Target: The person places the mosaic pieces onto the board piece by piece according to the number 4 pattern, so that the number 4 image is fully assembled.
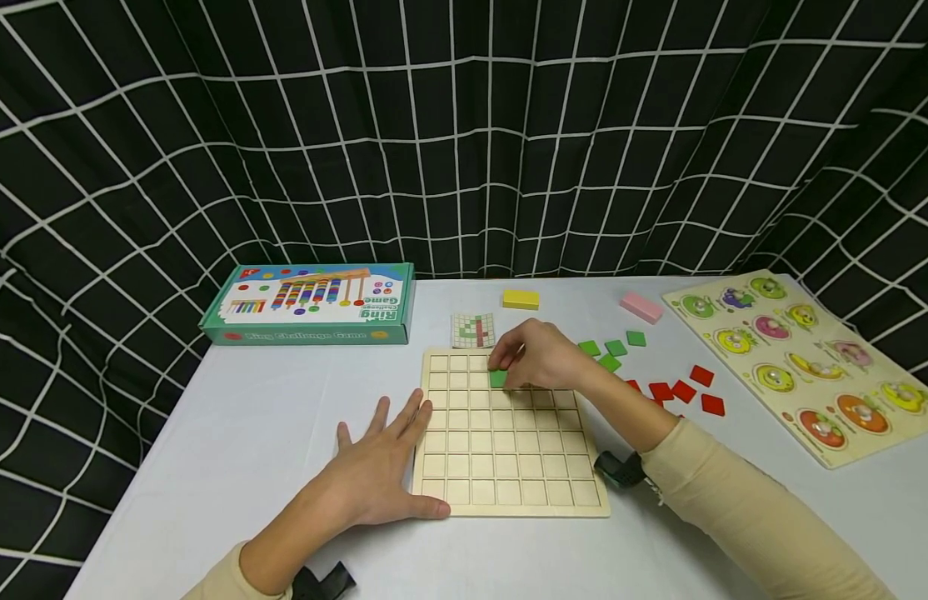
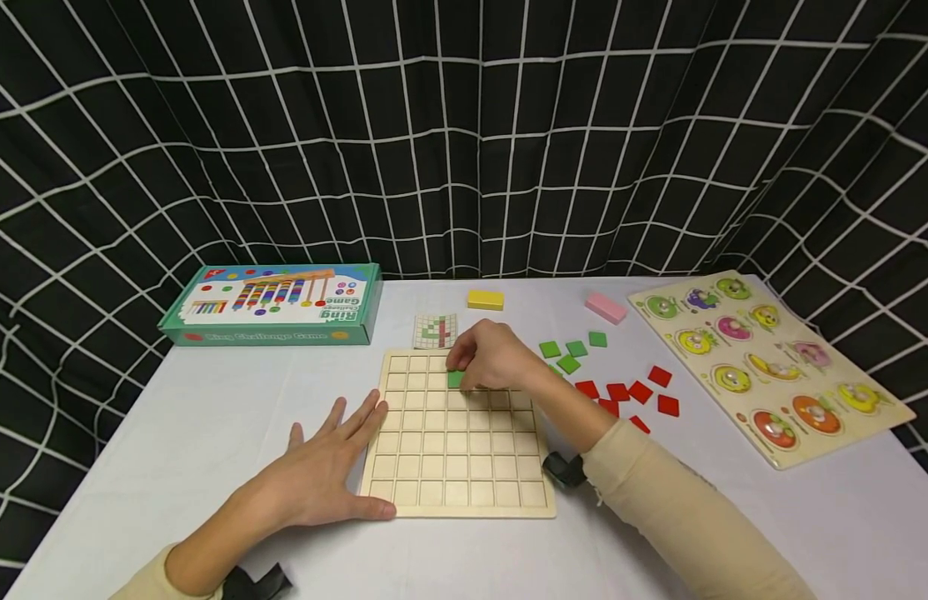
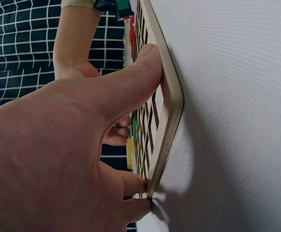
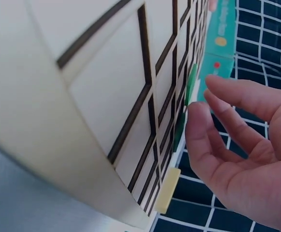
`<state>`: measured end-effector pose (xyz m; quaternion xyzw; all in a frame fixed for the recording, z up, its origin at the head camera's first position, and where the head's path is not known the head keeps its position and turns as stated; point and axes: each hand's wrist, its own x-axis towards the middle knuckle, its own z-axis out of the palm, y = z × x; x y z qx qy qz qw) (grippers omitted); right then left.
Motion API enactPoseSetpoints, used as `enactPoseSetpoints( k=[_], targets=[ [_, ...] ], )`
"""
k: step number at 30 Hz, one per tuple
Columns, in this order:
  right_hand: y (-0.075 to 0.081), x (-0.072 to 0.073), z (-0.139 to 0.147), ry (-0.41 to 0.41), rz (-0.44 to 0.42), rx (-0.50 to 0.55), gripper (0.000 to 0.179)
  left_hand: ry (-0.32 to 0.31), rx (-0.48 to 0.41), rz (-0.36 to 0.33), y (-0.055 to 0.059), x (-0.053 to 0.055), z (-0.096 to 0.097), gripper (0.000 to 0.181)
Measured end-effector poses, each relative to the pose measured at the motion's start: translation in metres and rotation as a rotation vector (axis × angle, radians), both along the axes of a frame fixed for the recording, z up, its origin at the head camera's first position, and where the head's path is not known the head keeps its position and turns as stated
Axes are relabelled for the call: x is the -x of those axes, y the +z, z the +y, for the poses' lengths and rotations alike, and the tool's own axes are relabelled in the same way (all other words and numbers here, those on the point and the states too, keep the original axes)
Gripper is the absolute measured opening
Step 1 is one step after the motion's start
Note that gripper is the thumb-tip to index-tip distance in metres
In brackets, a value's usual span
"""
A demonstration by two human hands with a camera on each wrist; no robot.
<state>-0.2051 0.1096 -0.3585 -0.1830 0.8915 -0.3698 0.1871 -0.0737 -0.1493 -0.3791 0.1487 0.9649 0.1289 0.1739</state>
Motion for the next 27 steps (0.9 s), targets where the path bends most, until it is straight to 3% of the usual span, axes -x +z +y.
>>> enactPoseSetpoints(
  k=[11,27],
  targets=[
    [0.009,0.0,0.018,-0.016,0.009,0.029,0.027,0.002,0.006,0.0,-0.001,0.0,0.001,0.129],
    [0.022,-0.001,0.056,-0.116,0.031,0.079,0.031,-0.003,0.002,0.003,0.0,-0.002,0.001,0.129]
  ],
)
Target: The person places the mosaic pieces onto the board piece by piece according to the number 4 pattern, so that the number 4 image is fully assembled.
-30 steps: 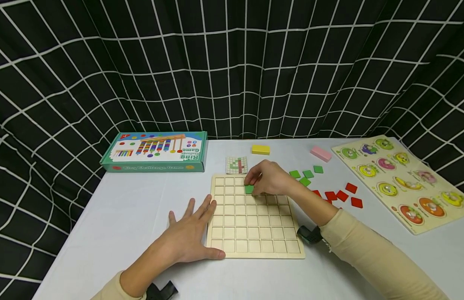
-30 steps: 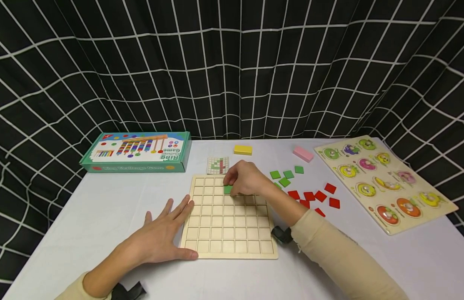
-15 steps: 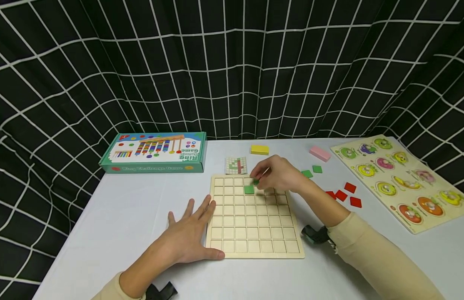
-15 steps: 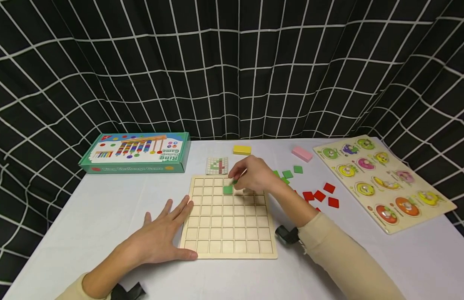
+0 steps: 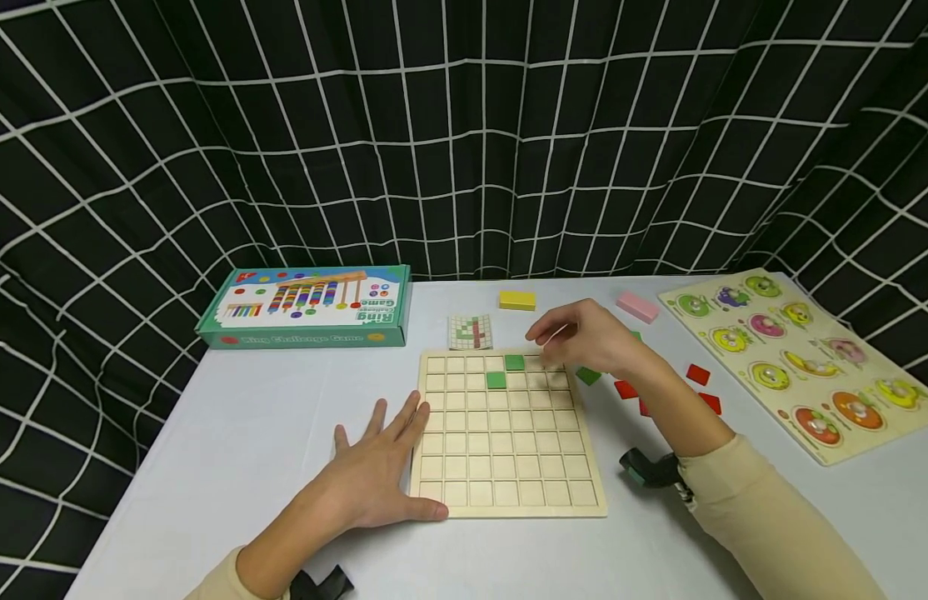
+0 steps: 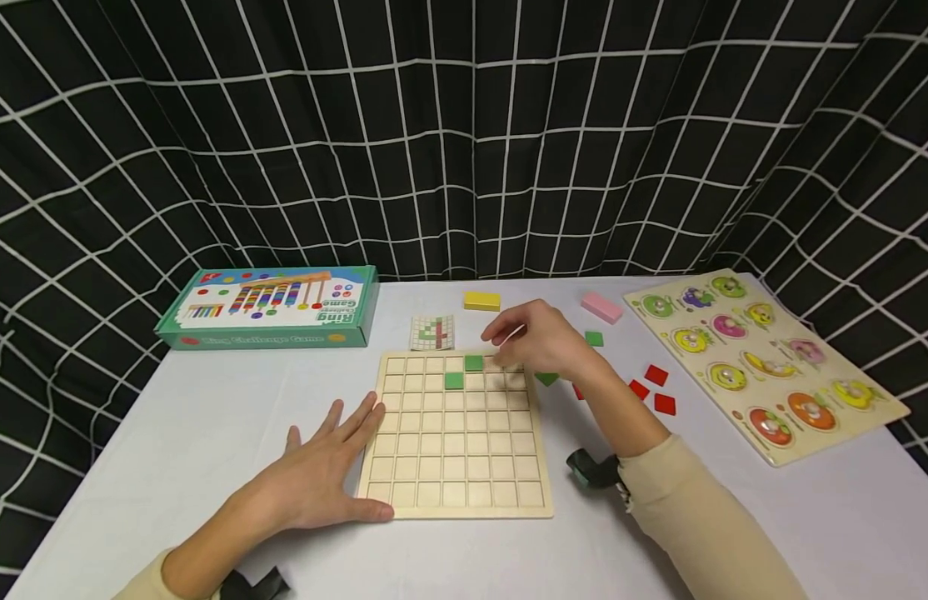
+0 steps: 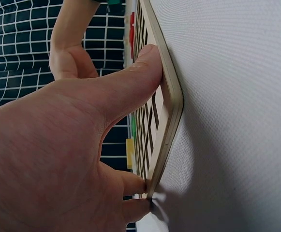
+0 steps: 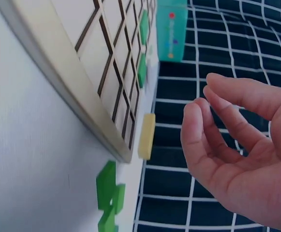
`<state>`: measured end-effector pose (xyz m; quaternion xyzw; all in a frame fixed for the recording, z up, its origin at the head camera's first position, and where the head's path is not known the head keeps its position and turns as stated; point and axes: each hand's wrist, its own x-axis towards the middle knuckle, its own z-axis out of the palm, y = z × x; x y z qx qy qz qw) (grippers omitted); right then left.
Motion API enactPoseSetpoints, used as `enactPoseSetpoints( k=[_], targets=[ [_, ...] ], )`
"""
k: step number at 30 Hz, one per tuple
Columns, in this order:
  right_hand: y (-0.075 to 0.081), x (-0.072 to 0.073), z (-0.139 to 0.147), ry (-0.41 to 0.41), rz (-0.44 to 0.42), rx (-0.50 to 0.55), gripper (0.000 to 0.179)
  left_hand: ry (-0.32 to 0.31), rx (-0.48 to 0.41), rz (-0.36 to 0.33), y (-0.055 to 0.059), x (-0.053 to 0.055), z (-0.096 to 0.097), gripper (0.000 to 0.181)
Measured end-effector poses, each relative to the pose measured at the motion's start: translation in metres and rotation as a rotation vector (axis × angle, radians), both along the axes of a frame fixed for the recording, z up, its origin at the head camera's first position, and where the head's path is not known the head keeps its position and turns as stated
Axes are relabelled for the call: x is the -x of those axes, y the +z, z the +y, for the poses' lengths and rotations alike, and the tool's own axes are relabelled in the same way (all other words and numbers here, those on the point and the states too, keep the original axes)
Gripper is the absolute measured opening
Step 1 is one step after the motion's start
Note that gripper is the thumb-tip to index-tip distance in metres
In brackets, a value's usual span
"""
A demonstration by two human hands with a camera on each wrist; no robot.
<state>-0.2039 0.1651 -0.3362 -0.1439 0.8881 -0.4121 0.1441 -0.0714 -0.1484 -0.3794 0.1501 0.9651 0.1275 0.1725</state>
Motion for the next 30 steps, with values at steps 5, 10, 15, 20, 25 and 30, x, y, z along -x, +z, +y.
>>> enactPoseSetpoints(
  k=[5,10,15,20,25,30],
  targets=[
    [0.001,0.0,0.013,-0.04,-0.005,-0.01,0.032,0.0,-0.002,0.005,-0.001,0.0,0.0,0.128],
    [0.0,-0.001,0.025,-0.055,0.001,-0.016,0.03,-0.001,0.001,0.006,-0.001,0.0,0.0,0.129],
    [-0.001,-0.002,0.037,-0.062,-0.017,-0.01,0.03,0.001,0.002,0.003,-0.001,0.0,0.001,0.129],
    [-0.001,0.001,0.049,-0.063,-0.033,-0.021,0.028,-0.002,0.008,0.005,-0.002,0.001,0.001,0.128],
    [-0.006,0.006,0.061,-0.072,-0.071,-0.013,0.029,-0.004,0.01,0.006,-0.002,0.001,0.001,0.128],
    [-0.015,0.011,0.069,-0.057,-0.085,-0.007,0.029,-0.003,0.01,0.001,-0.001,0.001,0.0,0.128]
  ],
)
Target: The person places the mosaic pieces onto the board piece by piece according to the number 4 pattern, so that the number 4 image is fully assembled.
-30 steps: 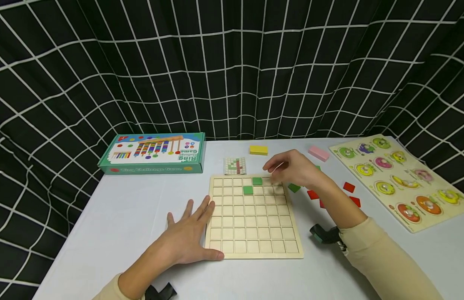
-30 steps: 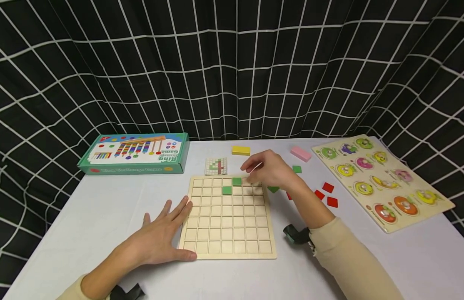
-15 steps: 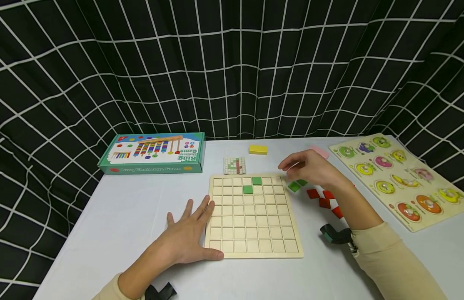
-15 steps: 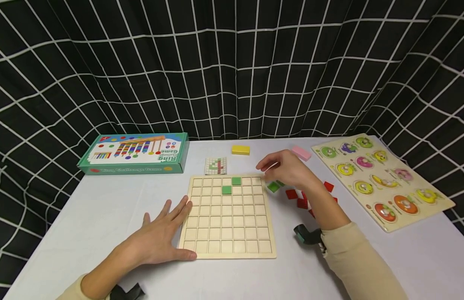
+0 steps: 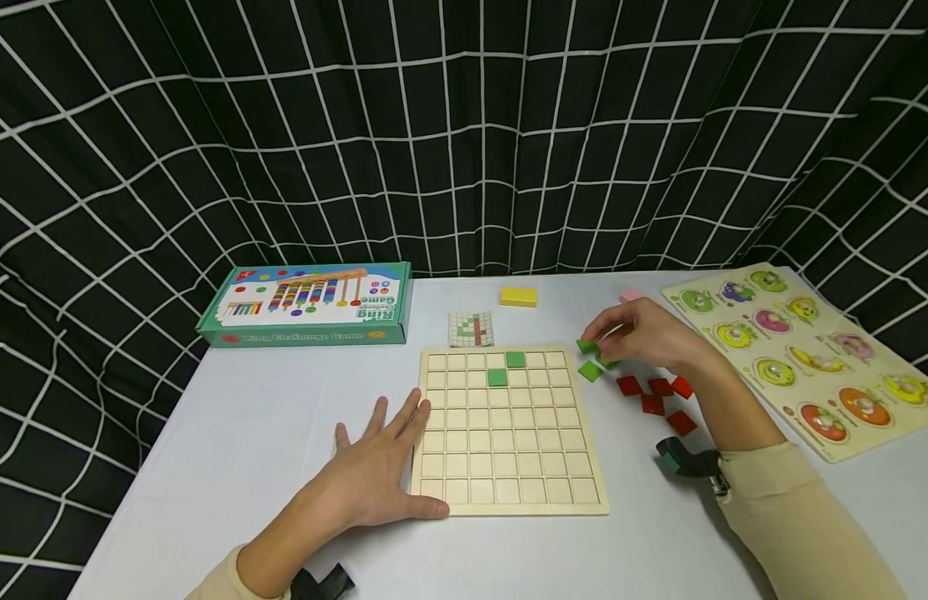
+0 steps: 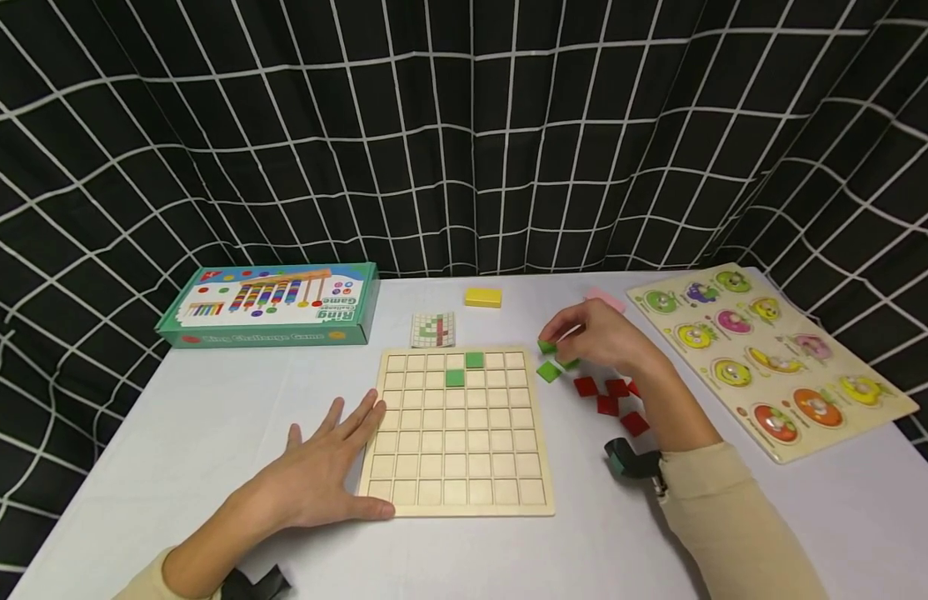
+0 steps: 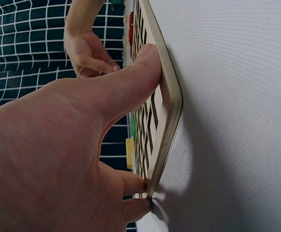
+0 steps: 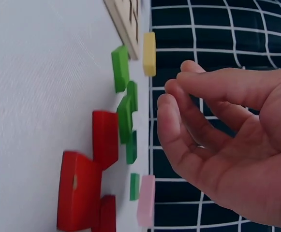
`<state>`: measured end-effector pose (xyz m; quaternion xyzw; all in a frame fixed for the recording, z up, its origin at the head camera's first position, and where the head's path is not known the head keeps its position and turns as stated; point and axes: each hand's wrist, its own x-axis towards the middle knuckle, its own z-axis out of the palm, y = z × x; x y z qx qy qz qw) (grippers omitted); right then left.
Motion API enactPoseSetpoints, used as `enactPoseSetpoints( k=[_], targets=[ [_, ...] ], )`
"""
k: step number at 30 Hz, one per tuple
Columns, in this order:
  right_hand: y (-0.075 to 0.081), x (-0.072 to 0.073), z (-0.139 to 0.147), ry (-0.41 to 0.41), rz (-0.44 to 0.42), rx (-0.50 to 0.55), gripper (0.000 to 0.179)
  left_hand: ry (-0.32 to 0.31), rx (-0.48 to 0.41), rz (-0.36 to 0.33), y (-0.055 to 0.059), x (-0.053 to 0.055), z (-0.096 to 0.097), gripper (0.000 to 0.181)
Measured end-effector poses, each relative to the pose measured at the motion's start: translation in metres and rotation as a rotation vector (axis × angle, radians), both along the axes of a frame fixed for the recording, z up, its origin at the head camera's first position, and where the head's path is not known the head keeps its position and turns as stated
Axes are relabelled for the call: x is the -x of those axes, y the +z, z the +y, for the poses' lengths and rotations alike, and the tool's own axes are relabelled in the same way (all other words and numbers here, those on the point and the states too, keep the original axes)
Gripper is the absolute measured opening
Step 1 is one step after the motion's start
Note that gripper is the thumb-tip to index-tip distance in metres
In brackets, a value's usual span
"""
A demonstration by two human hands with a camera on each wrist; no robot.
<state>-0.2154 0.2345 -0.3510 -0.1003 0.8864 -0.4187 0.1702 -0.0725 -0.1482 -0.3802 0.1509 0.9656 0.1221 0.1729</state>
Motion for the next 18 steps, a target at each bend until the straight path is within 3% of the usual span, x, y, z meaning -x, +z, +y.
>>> enactPoseSetpoints(
  k=[18],
  targets=[
    [-0.014,0.005,0.01,0.058,0.057,-0.117,0.034,0.0,-0.006,0.007,-0.001,-0.001,-0.001,0.129]
  ],
)
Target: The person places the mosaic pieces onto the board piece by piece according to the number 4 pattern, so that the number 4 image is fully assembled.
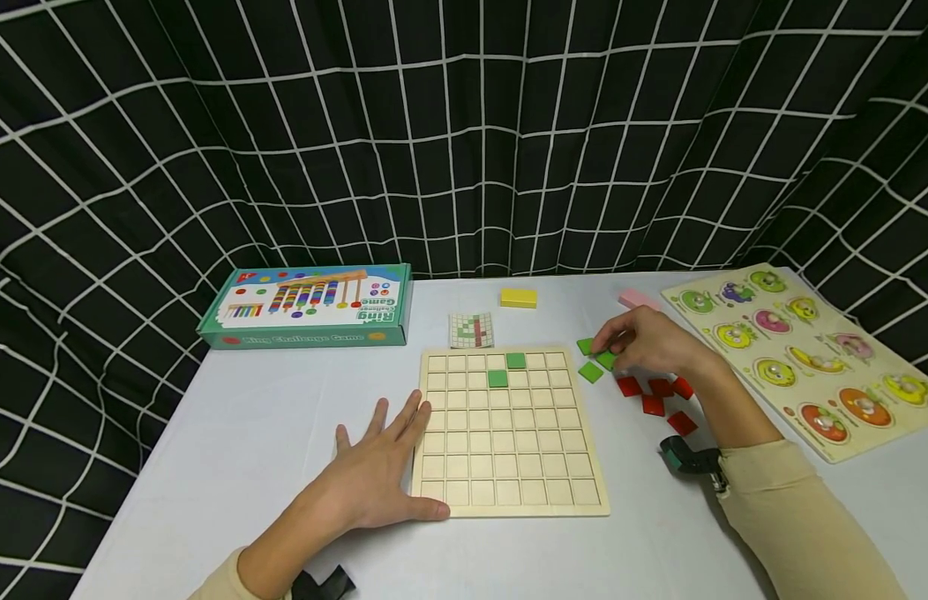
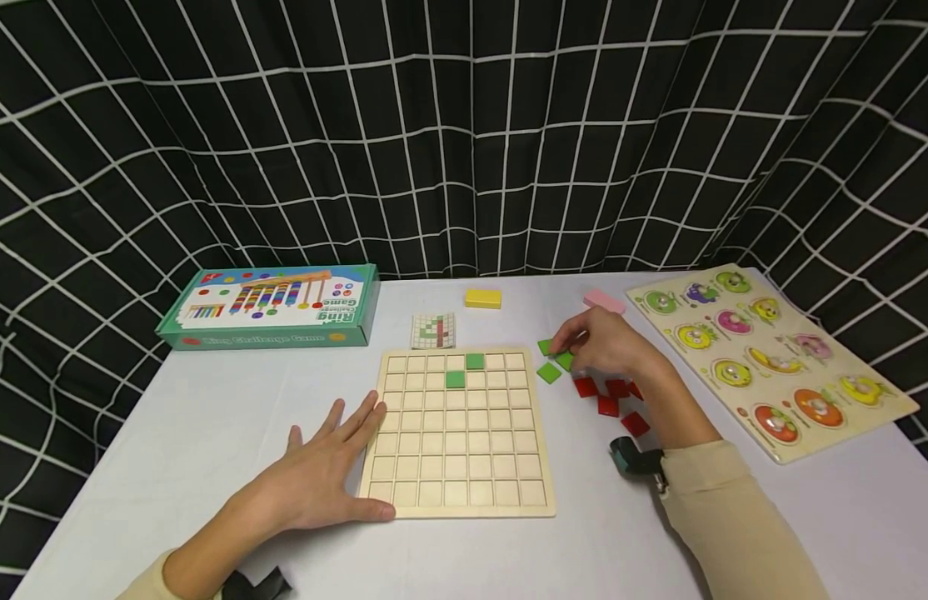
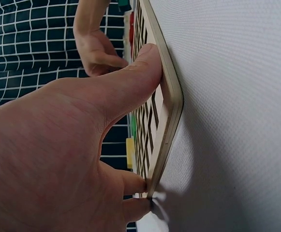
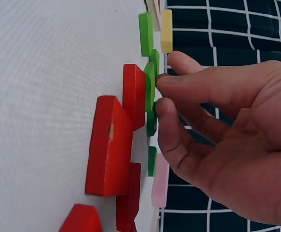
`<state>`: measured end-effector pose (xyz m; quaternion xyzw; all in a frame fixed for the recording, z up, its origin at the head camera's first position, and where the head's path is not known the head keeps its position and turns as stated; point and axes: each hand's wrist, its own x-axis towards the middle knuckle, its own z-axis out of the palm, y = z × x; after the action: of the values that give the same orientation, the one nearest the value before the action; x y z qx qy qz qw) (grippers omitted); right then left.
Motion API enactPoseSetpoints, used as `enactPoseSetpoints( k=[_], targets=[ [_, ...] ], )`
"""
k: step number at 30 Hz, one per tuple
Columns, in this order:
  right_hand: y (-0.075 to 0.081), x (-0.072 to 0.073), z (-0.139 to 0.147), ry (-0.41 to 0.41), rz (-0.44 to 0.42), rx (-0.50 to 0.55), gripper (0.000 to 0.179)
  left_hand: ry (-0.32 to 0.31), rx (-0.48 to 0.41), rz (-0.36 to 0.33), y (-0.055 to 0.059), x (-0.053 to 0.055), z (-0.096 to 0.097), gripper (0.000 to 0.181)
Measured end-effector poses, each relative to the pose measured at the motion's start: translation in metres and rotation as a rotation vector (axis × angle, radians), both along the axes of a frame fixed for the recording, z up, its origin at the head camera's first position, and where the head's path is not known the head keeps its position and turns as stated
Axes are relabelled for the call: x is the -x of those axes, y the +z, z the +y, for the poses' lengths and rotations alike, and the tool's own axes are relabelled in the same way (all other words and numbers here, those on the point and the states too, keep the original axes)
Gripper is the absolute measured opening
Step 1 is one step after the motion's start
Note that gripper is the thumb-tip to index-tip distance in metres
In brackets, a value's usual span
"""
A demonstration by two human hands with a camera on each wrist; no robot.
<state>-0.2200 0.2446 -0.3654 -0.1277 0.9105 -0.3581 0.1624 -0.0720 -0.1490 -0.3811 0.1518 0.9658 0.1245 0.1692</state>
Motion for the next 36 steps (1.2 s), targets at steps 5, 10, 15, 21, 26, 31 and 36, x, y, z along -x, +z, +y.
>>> enactPoseSetpoints(
  k=[5,10,15,21,26,31,36],
  targets=[
    [-0.0028,0.0013,0.0003,0.026,0.02,-0.012,0.035,0.0,-0.001,0.003,0.0,-0.0002,0.0001,0.128],
    [-0.0041,0.0019,-0.0002,0.029,0.037,-0.033,0.036,0.0,0.0,0.004,0.0,-0.0005,0.0003,0.128],
    [-0.0045,0.0016,-0.0007,0.025,0.051,-0.045,0.037,-0.002,0.002,0.006,0.0003,-0.0005,0.0,0.128],
    [-0.007,0.002,-0.0002,0.03,0.076,-0.057,0.036,-0.001,-0.014,0.009,0.0012,-0.0003,0.0,0.127],
    [-0.0088,0.0021,-0.0009,0.015,0.083,-0.071,0.034,-0.002,-0.008,0.01,0.0017,-0.0007,-0.0001,0.126],
    [-0.009,0.0018,-0.0017,0.011,0.101,-0.083,0.03,-0.005,0.0,0.011,0.002,-0.0008,-0.0002,0.126],
    [-0.0076,0.0008,-0.0027,0.026,0.101,-0.088,0.027,-0.005,0.002,0.01,0.0023,-0.0007,0.0001,0.126]
  ],
)
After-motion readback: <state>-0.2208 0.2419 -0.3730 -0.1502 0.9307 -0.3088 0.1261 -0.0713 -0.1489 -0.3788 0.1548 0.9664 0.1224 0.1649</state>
